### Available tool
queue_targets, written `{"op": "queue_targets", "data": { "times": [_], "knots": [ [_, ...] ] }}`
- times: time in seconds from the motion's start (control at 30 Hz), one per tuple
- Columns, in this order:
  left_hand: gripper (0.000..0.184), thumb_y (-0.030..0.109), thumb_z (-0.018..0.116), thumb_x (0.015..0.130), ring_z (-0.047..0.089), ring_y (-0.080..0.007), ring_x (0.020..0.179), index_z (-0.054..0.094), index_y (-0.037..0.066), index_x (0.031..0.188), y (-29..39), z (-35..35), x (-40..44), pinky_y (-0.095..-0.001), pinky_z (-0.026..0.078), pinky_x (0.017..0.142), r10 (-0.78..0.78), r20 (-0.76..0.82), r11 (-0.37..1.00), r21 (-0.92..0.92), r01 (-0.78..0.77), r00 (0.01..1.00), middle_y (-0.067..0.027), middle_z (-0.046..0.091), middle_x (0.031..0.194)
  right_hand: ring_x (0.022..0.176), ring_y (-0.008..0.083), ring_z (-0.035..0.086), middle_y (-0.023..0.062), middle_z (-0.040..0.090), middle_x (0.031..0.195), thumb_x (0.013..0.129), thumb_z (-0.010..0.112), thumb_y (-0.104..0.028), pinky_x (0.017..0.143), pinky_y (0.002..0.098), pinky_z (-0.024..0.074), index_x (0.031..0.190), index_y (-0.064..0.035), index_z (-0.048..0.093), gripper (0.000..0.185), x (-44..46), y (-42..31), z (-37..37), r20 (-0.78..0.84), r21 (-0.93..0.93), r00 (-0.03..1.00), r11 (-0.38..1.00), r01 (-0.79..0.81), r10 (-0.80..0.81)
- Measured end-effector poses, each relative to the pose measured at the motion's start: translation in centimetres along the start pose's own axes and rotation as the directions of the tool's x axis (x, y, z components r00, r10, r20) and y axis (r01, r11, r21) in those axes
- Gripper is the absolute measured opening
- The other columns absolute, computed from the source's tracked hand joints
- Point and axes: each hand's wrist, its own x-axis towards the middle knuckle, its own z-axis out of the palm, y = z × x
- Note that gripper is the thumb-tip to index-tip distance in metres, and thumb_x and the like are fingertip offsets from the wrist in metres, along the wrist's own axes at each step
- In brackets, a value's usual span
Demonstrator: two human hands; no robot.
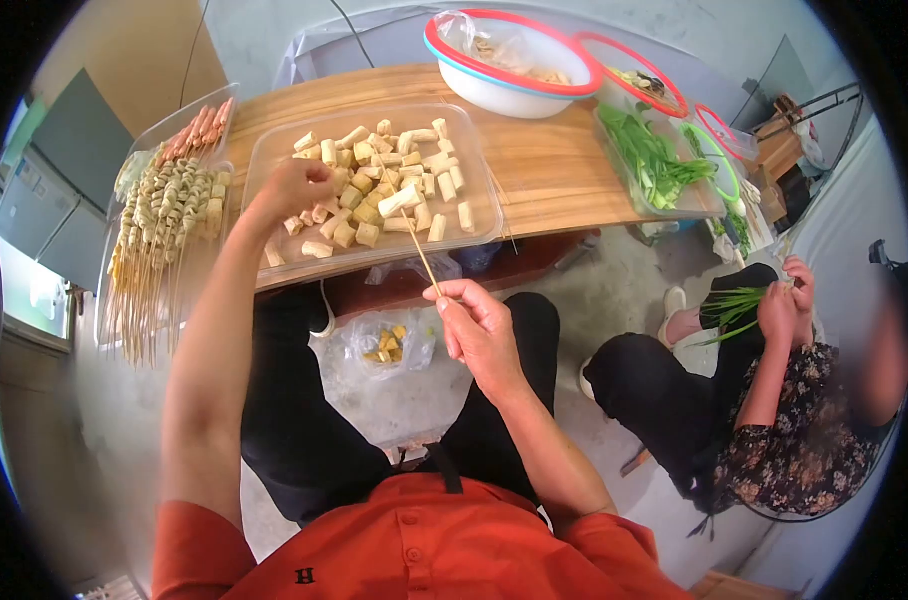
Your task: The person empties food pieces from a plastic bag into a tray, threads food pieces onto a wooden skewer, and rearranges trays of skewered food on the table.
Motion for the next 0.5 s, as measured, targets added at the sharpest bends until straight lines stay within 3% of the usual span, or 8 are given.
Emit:
{"op": "queue_targets", "data": {
  "times": [0.03,0.07,0.1,0.17,0.2,0.27,0.5],
  "knots": [
    [0.02,0.017,0.064,0.081,0.062,-0.0135,0.075,0.068,0.002,0.093,-0.1,-0.6,-0.2,-0.0267,0.049,0.068,-0.031,0.027,0.95,-0.311,0.038,0.999,-0.0063,0.067,0.084,0.047,0.0018,0.037,-0.0062,0.042,0.057,0.097,0.053,-0.014,0.044,0.02,0.0282,0.107,-0.0022,0.062,0.018,-0.2,0.0,0.0,0.016,-0.009,1.0,1.0,-0.012,0.012],
    [0.02,0.016,0.063,0.088,0.062,-0.0115,0.078,0.066,0.0,0.1,-0.1,-1.1,-0.5,-0.026,0.051,0.068,-0.023,0.033,0.903,-0.428,0.035,0.999,-0.0043,0.065,0.091,0.047,0.0018,0.037,-0.0062,0.042,0.057,0.097,0.053,-0.014,0.044,0.02,0.0282,0.107,-0.0022,0.062,0.018,-0.2,0.0,0.2,0.015,-0.006,1.0,1.0,-0.01,0.01],
    [0.02,0.016,0.063,0.088,0.062,-0.0115,0.078,0.066,0.0,0.1,-0.6,-1.3,-0.3,-0.026,0.051,0.068,-0.022,0.033,0.904,-0.426,0.034,0.999,-0.0043,0.065,0.091,0.045,0.0023,0.035,-0.0053,0.042,0.055,0.097,0.052,-0.013,0.043,0.0202,0.0273,0.106,-0.0012,0.061,0.017,-0.3,0.0,0.4,0.006,-0.012,1.0,1.0,-0.007,0.007],
    [0.026,0.017,0.062,0.093,0.061,-0.0129,0.079,0.062,0.0,0.112,-1.3,-1.7,0.2,-0.028,0.054,0.072,-0.055,0.055,0.663,-0.745,0.077,0.997,-0.0065,0.066,0.098,0.043,0.0028,0.033,-0.0044,0.041,0.052,0.096,0.051,-0.011,0.041,0.0204,0.0264,0.105,-0.0002,0.061,0.017,-0.4,0.0,0.6,0.0,-0.017,1.0,1.0,-0.001,0.001],
    [0.026,0.017,0.062,0.093,0.061,-0.0129,0.079,0.062,0.0,0.112,-1.2,-1.9,0.2,-0.028,0.054,0.072,-0.053,0.051,0.665,-0.743,0.073,0.997,-0.0065,0.066,0.098,0.043,0.0027,0.033,-0.0045,0.041,0.052,0.096,0.051,-0.011,0.042,0.0202,0.0265,0.105,-0.0004,0.061,0.017,-0.4,0.0,0.6,0.005,-0.013,1.0,1.0,-0.013,0.013],
    [0.028,0.017,0.058,0.096,0.06,-0.0133,0.083,0.058,0.0,0.119,-1.0,-2.1,-0.1,-0.0293,0.054,0.077,-0.025,0.073,0.455,-0.887,0.077,0.997,-0.0072,0.065,0.103,0.043,0.0027,0.033,-0.0045,0.042,0.052,0.096,0.051,-0.011,0.042,0.0201,0.0266,0.105,-0.0006,0.061,0.017,-0.6,-0.1,0.7,0.008,-0.006,1.0,1.0,-0.024,0.024],
    [0.027,0.016,0.057,0.097,0.057,-0.0119,0.086,0.06,0.001,0.119,2.0,-2.0,-1.5,-0.0288,0.05,0.083,0.147,0.099,0.326,-0.944,0.046,0.984,-0.0066,0.065,0.102,0.043,0.0023,0.034,-0.0046,0.042,0.052,0.097,0.051,-0.011,0.042,0.0199,0.0267,0.106,-0.0003,0.061,0.017,-0.8,-1.1,1.3,0.065,-0.019,0.998,1.0,0.011,-0.009]
  ]
}}
